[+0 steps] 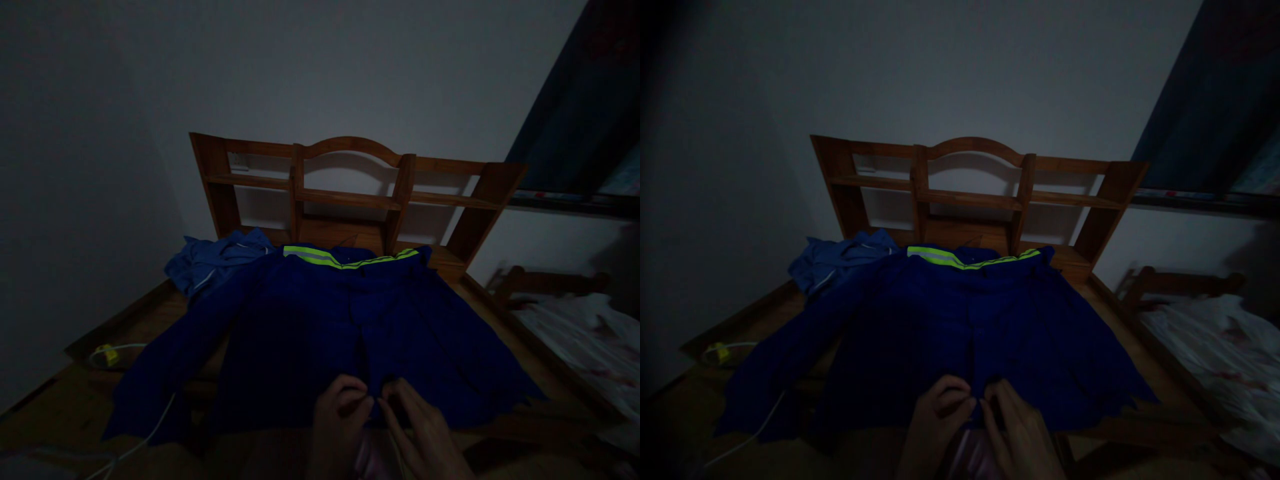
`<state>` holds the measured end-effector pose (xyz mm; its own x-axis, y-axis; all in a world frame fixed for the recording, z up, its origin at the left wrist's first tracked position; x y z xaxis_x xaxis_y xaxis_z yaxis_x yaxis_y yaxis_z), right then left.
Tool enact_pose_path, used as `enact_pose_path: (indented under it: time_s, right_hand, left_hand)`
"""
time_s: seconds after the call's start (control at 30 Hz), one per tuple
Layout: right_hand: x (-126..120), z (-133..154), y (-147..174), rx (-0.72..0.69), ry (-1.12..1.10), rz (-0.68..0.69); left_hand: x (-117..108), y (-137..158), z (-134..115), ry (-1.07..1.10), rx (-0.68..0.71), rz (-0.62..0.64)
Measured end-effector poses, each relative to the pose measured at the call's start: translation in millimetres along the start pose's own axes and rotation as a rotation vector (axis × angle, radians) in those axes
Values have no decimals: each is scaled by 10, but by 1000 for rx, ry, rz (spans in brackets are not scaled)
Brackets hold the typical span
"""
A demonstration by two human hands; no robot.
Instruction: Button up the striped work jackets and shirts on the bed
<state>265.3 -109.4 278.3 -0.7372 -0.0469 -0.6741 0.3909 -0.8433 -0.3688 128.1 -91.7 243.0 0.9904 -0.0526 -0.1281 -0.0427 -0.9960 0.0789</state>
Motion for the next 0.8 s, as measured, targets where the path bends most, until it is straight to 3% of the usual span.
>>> enact_pose_path:
  time_s: [0.27, 0.37, 0.63, 0.8]
  right_hand:
    - [-41, 34, 59, -152, 127, -56]
    - [-66, 25, 104, -174, 157, -103]
    - [-49, -115, 79, 54, -49, -133]
    - [-53, -99, 10, 214, -283, -125]
  left_hand:
    - [-35, 7, -43, -3, 1, -45]
    - [-13, 3, -1, 49, 0, -5]
    - [31, -7, 55, -4, 32, -38]
    - [25, 35, 7, -200, 123, -76]
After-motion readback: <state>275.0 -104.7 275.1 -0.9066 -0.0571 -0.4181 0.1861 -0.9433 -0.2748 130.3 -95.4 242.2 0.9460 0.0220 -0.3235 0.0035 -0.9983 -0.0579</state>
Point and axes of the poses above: each hand's wrist, its own y-axis away from the middle knuckle, its own x-axis out of the palm, z = x × y, the point moved 6 cm from there along -y, towards the middle knuckle, and after that the axes turned 13 degrees about -y, right-handed, at the moved point
